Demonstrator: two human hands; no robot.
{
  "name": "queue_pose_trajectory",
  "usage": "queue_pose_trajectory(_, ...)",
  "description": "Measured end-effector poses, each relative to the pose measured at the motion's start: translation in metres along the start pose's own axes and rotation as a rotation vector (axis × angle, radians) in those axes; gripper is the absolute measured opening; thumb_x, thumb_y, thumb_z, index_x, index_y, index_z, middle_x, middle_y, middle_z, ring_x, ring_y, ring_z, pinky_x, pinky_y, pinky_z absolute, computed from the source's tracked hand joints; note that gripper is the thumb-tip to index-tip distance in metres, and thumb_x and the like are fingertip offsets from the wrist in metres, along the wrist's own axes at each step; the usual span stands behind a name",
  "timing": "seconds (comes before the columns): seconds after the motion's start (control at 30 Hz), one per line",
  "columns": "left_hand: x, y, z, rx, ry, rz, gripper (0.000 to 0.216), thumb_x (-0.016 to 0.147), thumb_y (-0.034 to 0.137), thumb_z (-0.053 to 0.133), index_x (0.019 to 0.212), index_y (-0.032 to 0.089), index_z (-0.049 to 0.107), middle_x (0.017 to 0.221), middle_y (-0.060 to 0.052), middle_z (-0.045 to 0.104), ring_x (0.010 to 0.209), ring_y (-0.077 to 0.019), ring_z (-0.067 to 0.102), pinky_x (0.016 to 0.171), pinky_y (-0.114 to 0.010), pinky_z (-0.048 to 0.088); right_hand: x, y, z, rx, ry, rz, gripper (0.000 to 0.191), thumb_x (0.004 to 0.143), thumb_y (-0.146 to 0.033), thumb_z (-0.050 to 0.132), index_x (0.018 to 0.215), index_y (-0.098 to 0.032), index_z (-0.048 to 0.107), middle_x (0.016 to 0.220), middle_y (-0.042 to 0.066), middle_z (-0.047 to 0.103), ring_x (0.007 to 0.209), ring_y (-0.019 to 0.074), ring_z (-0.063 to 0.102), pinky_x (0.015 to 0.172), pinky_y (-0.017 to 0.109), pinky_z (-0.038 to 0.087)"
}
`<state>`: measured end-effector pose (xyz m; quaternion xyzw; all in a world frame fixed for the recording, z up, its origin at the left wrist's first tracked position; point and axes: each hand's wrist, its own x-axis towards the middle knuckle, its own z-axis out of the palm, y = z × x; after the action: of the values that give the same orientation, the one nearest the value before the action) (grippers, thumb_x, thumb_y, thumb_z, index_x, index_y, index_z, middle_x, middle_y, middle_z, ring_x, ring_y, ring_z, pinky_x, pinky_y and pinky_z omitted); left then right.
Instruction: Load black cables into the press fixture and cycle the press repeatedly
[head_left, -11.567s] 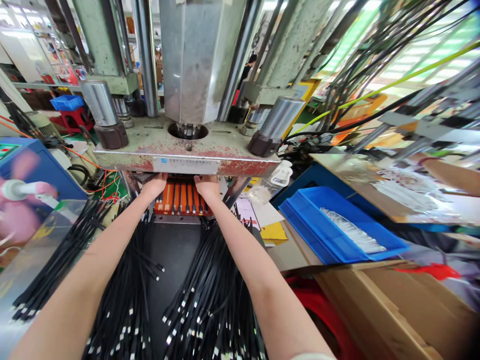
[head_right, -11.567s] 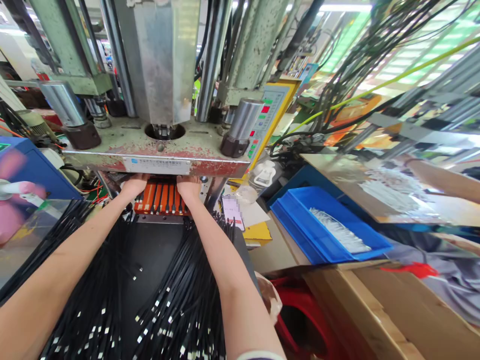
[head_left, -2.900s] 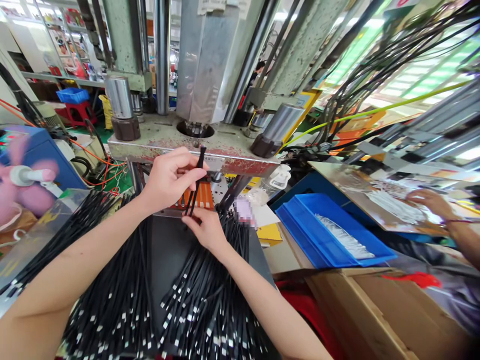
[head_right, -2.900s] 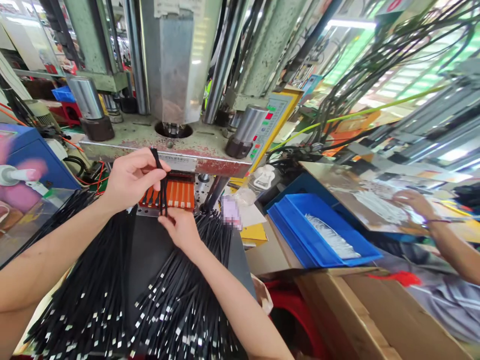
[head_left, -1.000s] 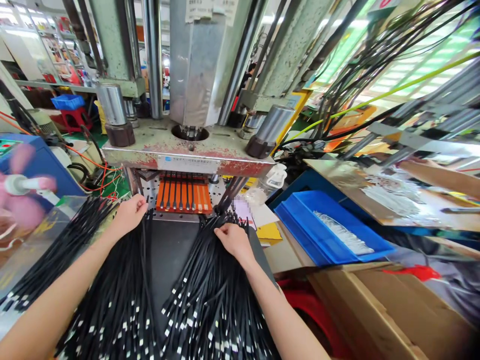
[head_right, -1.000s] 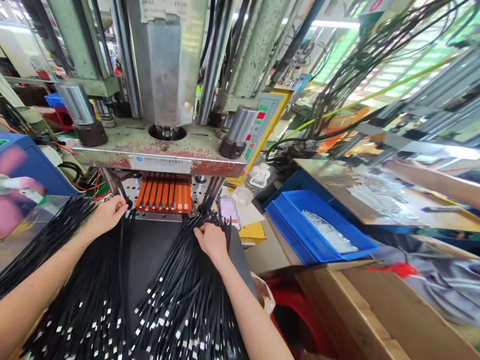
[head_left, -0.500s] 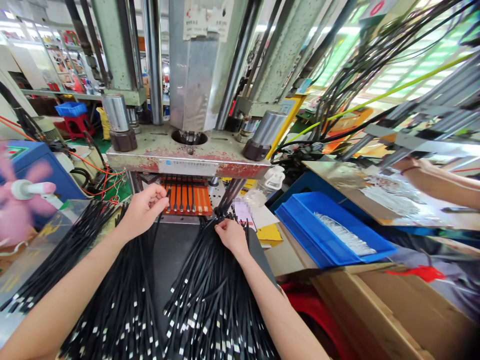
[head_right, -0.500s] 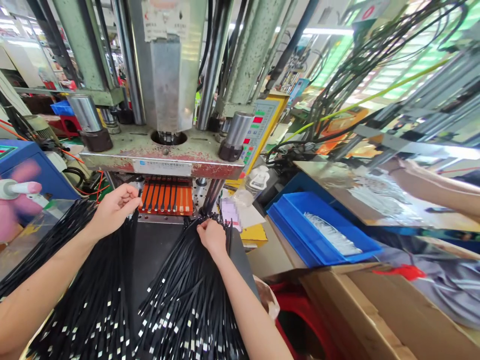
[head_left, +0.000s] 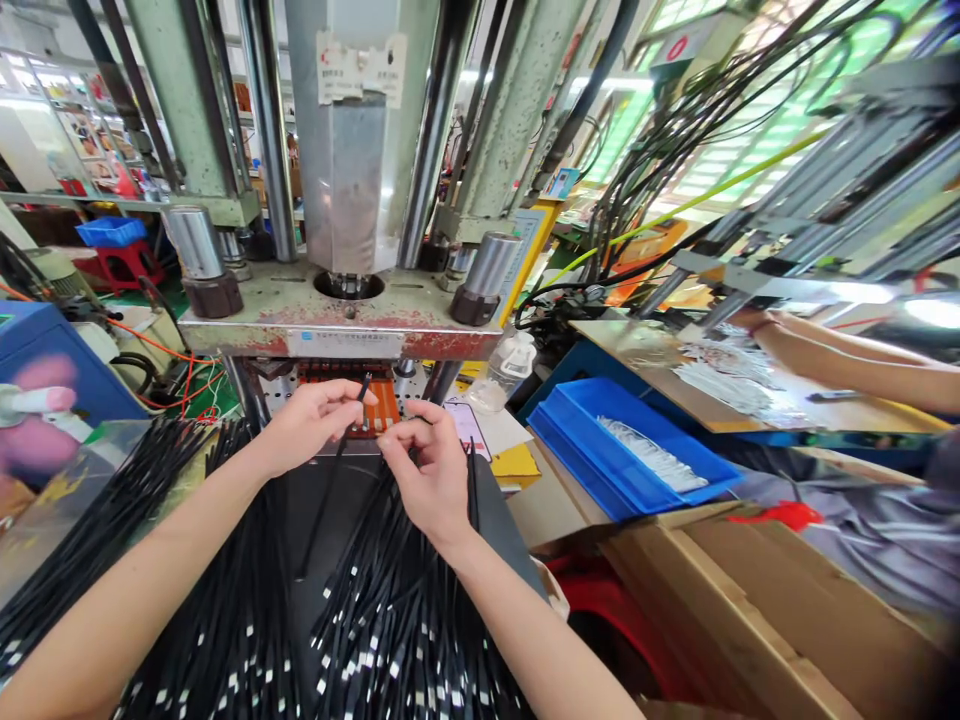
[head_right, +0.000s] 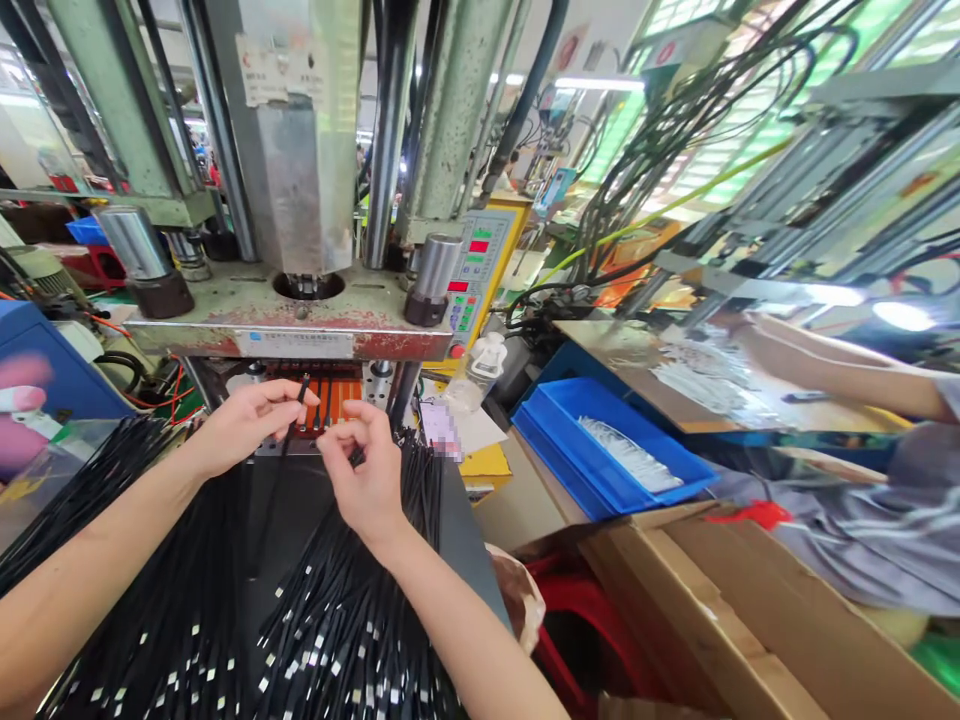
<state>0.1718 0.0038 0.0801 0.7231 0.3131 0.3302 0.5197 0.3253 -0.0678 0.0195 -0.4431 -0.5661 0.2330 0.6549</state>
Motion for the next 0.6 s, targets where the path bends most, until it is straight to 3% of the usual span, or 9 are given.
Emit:
queue_pose_trajectory(0.1, 0.005, 0.003, 0.001, 0.001, -0.009, 0.024, 0.032, 0.08, 0.041, 0.061, 0.095, 0.013, 0.066, 0.069, 0.0, 0.058, 0.055, -0.0072, 0.046, 0.051, -0.019, 0.038, 0.011, -0.002, 0.003, 0.038, -0.016, 0.002, 0.033, 0.087, -0.024, 0.06, 0.117, -0.023, 0.045, 0.075, -0.004, 0.064, 0.065, 0.0123, 0.06, 0.064, 0.026, 0.048)
queue_pose_trajectory(0.2, 0.008, -0.001, -0.001, 0.002, 0.009, 0.014, 0.031, 0.081, 0.04, 0.061, 0.095, 0.013, 0.066, 0.064, 0.002, 0.055, 0.054, -0.0072, 0.046, 0.05, -0.018, 0.037, 0.017, 0.016, -0.007, -0.191, -0.065, 0.008, 0.019, 0.089, -0.026, 0.058, 0.107, -0.02, 0.055, 0.081, 0.0, 0.064, 0.067, 0.0132, 0.059, 0.066, 0.027, 0.047)
queue_pose_trajectory(0.3, 0.009, -0.013, -0.003, -0.001, 0.02, 0.005, 0.029, 0.081, 0.038, 0.061, 0.094, 0.013, 0.066, 0.065, 0.003, 0.054, 0.053, -0.0065, 0.046, 0.05, -0.018, 0.037, 0.011, 0.038, -0.016, -0.398, -0.361, 0.028, 0.014, 0.089, -0.028, 0.06, 0.098, -0.018, 0.064, 0.09, 0.005, 0.067, 0.072, 0.0146, 0.06, 0.07, 0.029, 0.046)
queue_pose_trajectory(0.37, 0.009, -0.02, -0.004, -0.015, 0.026, 0.001, 0.028, 0.081, 0.038, 0.061, 0.093, 0.013, 0.066, 0.068, 0.002, 0.055, 0.053, -0.0059, 0.046, 0.051, -0.018, 0.037, 0.003, 0.048, -0.018, -0.356, -0.587, 0.041, 0.016, 0.094, -0.03, 0.055, 0.095, -0.018, 0.066, 0.089, 0.004, 0.068, 0.075, 0.0151, 0.061, 0.071, 0.028, 0.046)
queue_pose_trajectory(0.43, 0.009, -0.024, -0.004, -0.033, 0.031, 0.0, 0.028, 0.081, 0.039, 0.062, 0.093, 0.013, 0.066, 0.07, 0.002, 0.056, 0.052, -0.0054, 0.046, 0.051, -0.018, 0.037, -0.005, 0.05, -0.018, -0.303, -0.695, 0.029, 0.024, 0.098, -0.03, 0.048, 0.087, -0.018, 0.066, 0.082, 0.003, 0.068, 0.075, 0.0152, 0.061, 0.071, 0.027, 0.045)
queue_pose_trajectory(0.5, 0.009, -0.025, -0.005, -0.047, 0.032, 0.007, 0.03, 0.082, 0.04, 0.062, 0.093, 0.013, 0.066, 0.071, 0.002, 0.056, 0.052, -0.0054, 0.047, 0.05, -0.018, 0.038, -0.008, 0.047, -0.018, -0.303, -0.66, 0.008, 0.029, 0.099, -0.031, 0.046, 0.083, -0.018, 0.066, 0.076, 0.003, 0.065, 0.071, 0.0148, 0.06, 0.068, 0.026, 0.044)
queue_pose_trajectory(0.6, 0.009, -0.021, -0.007, -0.054, 0.053, 0.035, 0.031, 0.082, 0.041, 0.063, 0.095, 0.013, 0.067, 0.067, 0.002, 0.055, 0.053, -0.0059, 0.047, 0.05, -0.018, 0.039, -0.001, 0.036, -0.02, -0.278, -0.494, -0.012, 0.034, 0.1, -0.035, 0.041, 0.087, -0.018, 0.067, 0.072, 0.002, 0.061, 0.066, 0.014, 0.058, 0.063, 0.025, 0.043)
